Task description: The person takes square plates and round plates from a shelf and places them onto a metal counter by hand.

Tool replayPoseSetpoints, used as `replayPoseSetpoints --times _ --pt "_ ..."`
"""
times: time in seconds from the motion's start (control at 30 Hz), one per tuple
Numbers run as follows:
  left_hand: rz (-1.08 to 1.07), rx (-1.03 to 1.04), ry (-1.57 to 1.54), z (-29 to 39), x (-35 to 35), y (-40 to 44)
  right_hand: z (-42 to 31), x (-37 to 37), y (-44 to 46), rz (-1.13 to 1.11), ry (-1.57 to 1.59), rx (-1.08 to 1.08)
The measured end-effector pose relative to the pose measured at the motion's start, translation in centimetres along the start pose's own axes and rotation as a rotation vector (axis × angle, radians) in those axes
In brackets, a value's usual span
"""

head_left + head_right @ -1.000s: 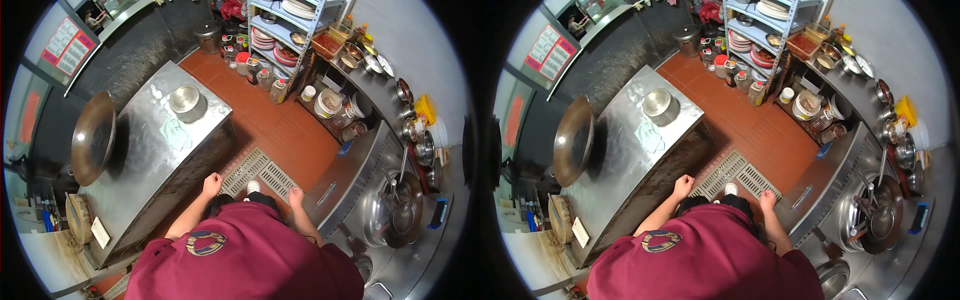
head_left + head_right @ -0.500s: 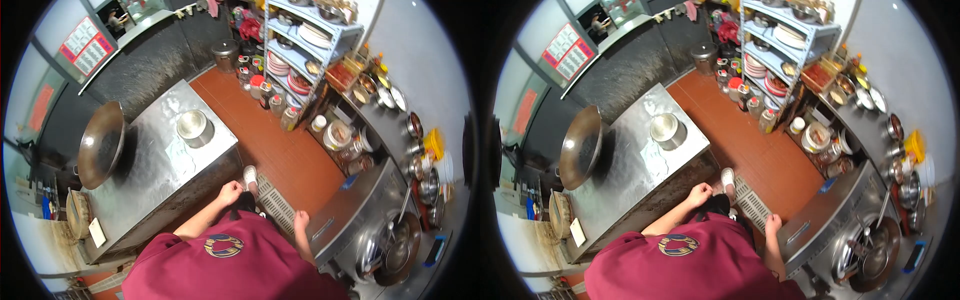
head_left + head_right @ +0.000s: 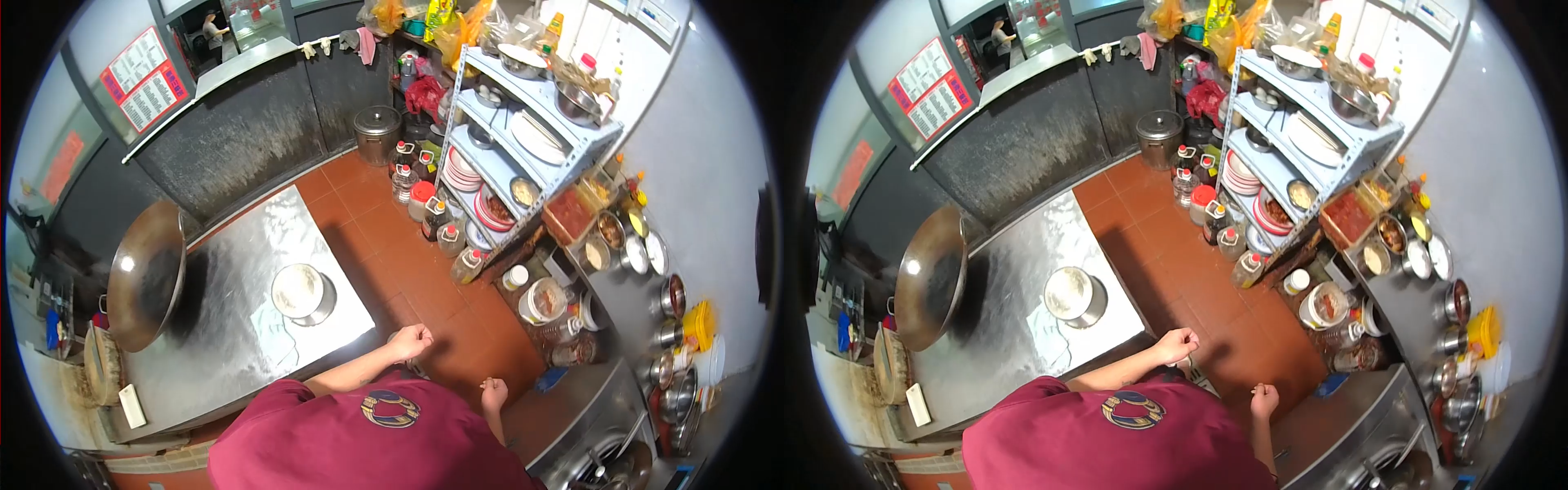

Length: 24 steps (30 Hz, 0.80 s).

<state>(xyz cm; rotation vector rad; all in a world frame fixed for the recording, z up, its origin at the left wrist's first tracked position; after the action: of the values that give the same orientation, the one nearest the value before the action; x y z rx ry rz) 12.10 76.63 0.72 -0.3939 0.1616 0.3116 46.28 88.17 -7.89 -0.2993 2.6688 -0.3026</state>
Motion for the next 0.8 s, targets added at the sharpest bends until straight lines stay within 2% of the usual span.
replayPoseSetpoints --times 0.1,0.27,0.37,0.47,0.53,0.7,0.8 --pt "-0.007 0.014 -0.064 2.2 -2.1 4.2 -4.5 1.4 5.6 -0.037 0.007 -0.142" --pt "0.061 0.048 -0.044 4.3 -5.3 9.4 -13.7 3.7 10.9 -0.013 0.0 -0.182" --pt "0.111 0.069 -0.063 6.6 -7.6 11.3 -16.9 5.4 13.5 -0.041 0.029 -0.223" --pt "0.13 -0.032 -0.169 7.7 -9.1 13.9 -18.5 6.6 16.7 -0.075 0.017 -0.289" --pt "0.155 0.021 -0.237 6.8 -9.5 17.0 -21.1 7.6 19.2 -0.11 0.03 -0.321" --pt "0.205 0.045 -0.177 12.6 -12.0 24.3 -29.3 10.8 27.8 -0.175 0.138 -0.365" --pt "0.216 0.085 -0.208 16.0 -12.8 29.7 -34.2 12.8 34.6 -0.14 0.145 -0.54"
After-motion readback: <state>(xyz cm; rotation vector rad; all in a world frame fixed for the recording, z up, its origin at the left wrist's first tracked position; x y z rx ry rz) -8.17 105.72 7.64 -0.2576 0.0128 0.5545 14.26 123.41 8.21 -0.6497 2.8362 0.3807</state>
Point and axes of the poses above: each hand's wrist, its own y-axis towards the middle knuckle, its own x-axis out of the palm, z = x × y, the point moved 4 cm from there along y, towards the middle knuckle, and after that the axes turned 3 degrees about -z, right-handed, at the moved point
